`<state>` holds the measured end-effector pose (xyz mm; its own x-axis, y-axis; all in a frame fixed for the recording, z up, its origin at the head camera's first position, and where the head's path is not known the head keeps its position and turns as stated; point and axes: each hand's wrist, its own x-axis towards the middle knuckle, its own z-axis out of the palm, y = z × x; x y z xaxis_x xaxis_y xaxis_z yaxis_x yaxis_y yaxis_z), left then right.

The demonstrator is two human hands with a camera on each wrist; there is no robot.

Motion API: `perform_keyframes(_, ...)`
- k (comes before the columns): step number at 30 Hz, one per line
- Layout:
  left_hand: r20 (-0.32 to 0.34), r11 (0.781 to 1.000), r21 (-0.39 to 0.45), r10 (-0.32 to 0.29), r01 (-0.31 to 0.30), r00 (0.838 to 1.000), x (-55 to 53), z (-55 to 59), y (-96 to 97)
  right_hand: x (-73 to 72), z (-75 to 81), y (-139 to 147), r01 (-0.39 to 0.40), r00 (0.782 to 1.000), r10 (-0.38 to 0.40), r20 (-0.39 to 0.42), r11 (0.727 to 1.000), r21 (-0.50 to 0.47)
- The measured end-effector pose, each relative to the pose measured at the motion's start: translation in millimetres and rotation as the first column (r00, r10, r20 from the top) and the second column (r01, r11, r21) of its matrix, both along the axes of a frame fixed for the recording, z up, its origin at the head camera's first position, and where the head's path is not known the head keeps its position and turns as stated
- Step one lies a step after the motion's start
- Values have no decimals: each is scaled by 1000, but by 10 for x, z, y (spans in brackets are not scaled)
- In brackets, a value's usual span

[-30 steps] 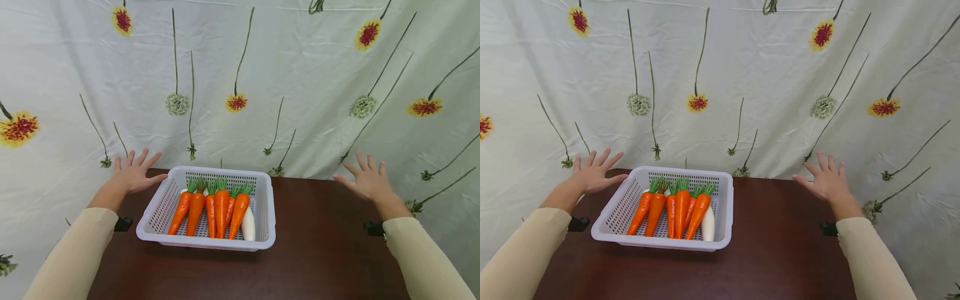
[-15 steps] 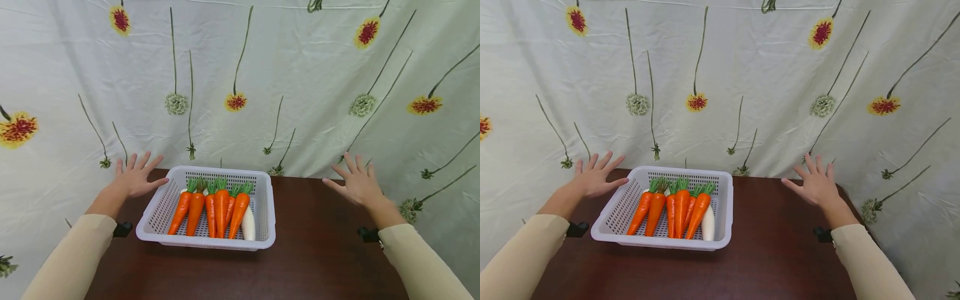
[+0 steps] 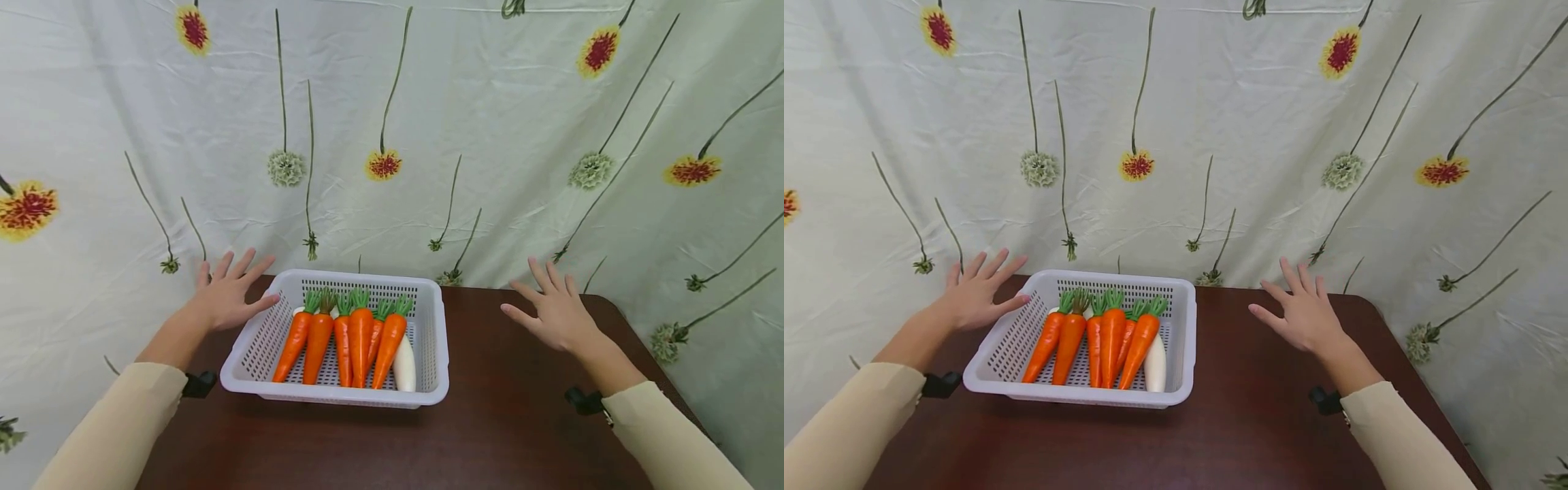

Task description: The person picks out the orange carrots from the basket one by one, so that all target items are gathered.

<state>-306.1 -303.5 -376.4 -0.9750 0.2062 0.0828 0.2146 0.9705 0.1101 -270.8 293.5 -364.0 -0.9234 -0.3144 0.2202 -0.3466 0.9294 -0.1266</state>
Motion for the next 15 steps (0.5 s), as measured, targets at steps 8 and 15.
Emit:
perform_keyframes(8,-40,999,45,-10,11,999,108,-18,67,50,-117,-242,-68,998,67,-16,994,-85)
perform_keyframes(15,-60,992,120,-20,27,998,248,-15,152,128,-127,-499,-124,990,137,30,956,-267)
